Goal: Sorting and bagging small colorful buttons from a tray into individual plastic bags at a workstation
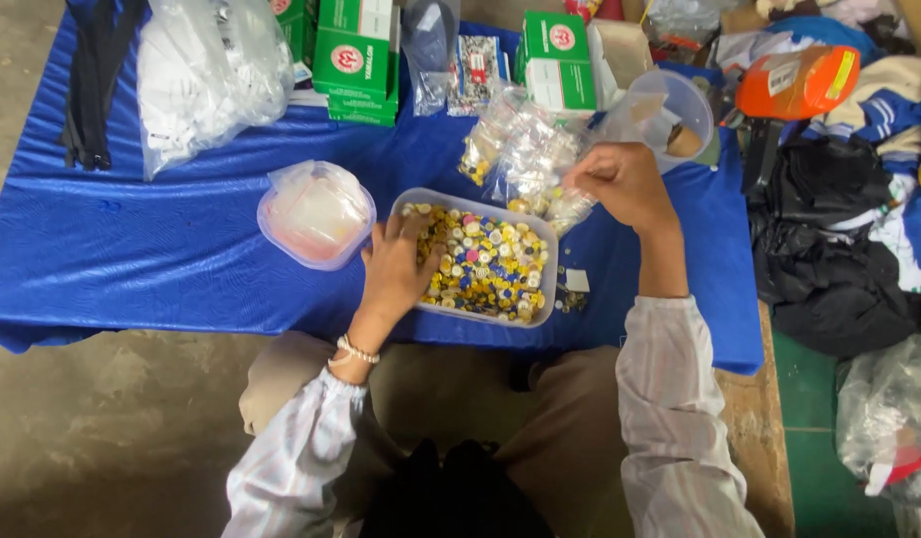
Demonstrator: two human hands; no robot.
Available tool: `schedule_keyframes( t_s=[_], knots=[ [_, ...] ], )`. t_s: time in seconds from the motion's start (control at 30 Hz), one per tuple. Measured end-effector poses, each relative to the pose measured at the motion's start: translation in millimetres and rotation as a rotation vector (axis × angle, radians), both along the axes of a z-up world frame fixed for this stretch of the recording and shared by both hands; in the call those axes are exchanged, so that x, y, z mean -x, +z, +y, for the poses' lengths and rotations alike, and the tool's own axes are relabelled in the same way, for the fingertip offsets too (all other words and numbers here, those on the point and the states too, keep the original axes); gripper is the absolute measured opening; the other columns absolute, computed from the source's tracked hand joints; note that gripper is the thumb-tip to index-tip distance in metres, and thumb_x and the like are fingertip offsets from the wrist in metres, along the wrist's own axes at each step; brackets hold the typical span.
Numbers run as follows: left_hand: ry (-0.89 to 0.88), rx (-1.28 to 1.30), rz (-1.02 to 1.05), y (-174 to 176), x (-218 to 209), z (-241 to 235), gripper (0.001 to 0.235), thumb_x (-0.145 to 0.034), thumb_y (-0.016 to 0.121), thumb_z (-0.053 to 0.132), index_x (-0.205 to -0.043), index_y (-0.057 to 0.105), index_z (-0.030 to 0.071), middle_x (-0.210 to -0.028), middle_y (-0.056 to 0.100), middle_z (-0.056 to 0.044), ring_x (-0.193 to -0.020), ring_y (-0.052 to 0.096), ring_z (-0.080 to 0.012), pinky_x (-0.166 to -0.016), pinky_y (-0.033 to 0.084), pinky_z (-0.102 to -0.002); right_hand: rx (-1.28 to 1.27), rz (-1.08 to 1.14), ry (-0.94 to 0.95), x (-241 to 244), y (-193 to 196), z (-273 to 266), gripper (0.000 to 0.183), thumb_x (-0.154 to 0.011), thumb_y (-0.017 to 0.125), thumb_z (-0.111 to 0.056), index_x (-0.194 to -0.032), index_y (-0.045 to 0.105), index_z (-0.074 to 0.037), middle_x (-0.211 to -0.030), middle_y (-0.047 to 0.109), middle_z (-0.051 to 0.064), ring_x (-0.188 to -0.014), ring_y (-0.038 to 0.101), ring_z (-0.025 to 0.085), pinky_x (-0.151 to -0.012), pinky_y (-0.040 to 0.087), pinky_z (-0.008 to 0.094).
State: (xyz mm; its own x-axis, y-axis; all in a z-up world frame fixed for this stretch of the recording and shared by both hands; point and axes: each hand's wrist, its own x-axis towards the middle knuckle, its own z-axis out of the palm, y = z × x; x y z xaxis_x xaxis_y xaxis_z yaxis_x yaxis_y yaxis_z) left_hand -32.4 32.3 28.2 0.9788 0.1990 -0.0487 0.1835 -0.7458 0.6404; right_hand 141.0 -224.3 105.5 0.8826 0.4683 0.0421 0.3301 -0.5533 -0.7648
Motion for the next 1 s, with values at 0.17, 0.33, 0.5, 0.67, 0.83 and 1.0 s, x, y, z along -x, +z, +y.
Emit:
schedule_keyframes(
  t_s=[0.17, 0.33, 0.5, 0.67, 0.83, 1.0],
  knots=[
    [-0.022, 0.067, 0.102, -17.4, 17.4, -8.5, 0.053, -0.094, 0.071, 0.025, -0.141, 0.054, 0.009, -0.144, 0.038, -0.015, -0.135, 0.034, -0.04, -0.096, 0.046, -0.075, -0.069, 0.093, 0.133, -49.2, -28.2, 19.8, 0.011, -0.087, 0.068, -0.001, -0.098, 0.071, -0.002, -0.084, 0.074, 0.013, -0.075, 0.069, 0.015, -0.069, 0.06, 0.03],
    [-0.023, 0.079, 0.14, -17.4, 20.7, -9.1, 0.055, -0.094, 0.069, 0.027, -0.144, 0.052, 0.011, -0.148, 0.036, -0.015, -0.139, 0.033, -0.0388, -0.094, 0.049, -0.072, -0.216, 0.247, 0.254, -64.9, -37.7, 54.6, 0.013, -0.091, 0.068, 0.001, -0.103, 0.064, 0.001, -0.093, 0.074, 0.013, -0.079, 0.068, 0.013, -0.072, 0.062, 0.029],
    [-0.032, 0.125, 0.11, -35.8, 16.8, -8.2, 0.05, -0.095, 0.067, 0.026, -0.142, 0.053, 0.012, -0.144, 0.039, -0.015, -0.137, 0.036, -0.04, -0.094, 0.048, -0.076, -0.313, 0.19, 0.189, -75.5, -21.4, 66.4, 0.013, -0.098, 0.066, 0.002, -0.106, 0.056, 0.001, -0.109, 0.071, 0.028, -0.089, 0.074, 0.031, -0.077, 0.065, 0.038],
    [-0.01, 0.198, 0.088, -38.2, 18.7, -13.6, 0.056, -0.094, 0.065, 0.024, -0.145, 0.046, 0.009, -0.15, 0.037, -0.013, -0.139, 0.03, -0.0368, -0.1, 0.04, -0.074, -0.4, 0.296, 0.312, -91.6, -24.4, 75.7, 0.019, -0.091, 0.072, 0.01, -0.095, 0.06, -0.004, -0.105, 0.071, 0.014, -0.098, 0.079, 0.026, -0.073, 0.07, 0.033],
    [-0.034, 0.161, 0.036, -49.3, 20.0, -12.9, 0.047, -0.092, 0.066, 0.02, -0.138, 0.057, 0.012, -0.135, 0.044, -0.012, -0.132, 0.04, -0.0408, -0.094, 0.042, -0.083, -0.191, 0.107, 0.301, -99.5, -76.0, 88.4, 0.013, -0.087, 0.067, 0.004, -0.1, 0.068, 0.001, -0.087, 0.075, 0.016, -0.071, 0.071, 0.015, -0.064, 0.062, 0.03],
    [-0.052, 0.276, -0.019, -17.3, 23.2, -5.2, 0.039, -0.092, 0.065, 0.014, -0.129, 0.061, 0.001, -0.126, 0.051, -0.018, -0.126, 0.049, -0.0471, -0.091, 0.047, -0.079, 0.211, -0.227, 0.235, -117.8, -139.0, 90.0, 0.011, -0.08, 0.073, -0.011, -0.087, 0.075, -0.019, -0.074, 0.075, 0.002, -0.078, 0.073, 0.024, -0.076, 0.058, 0.034]
  ],
)
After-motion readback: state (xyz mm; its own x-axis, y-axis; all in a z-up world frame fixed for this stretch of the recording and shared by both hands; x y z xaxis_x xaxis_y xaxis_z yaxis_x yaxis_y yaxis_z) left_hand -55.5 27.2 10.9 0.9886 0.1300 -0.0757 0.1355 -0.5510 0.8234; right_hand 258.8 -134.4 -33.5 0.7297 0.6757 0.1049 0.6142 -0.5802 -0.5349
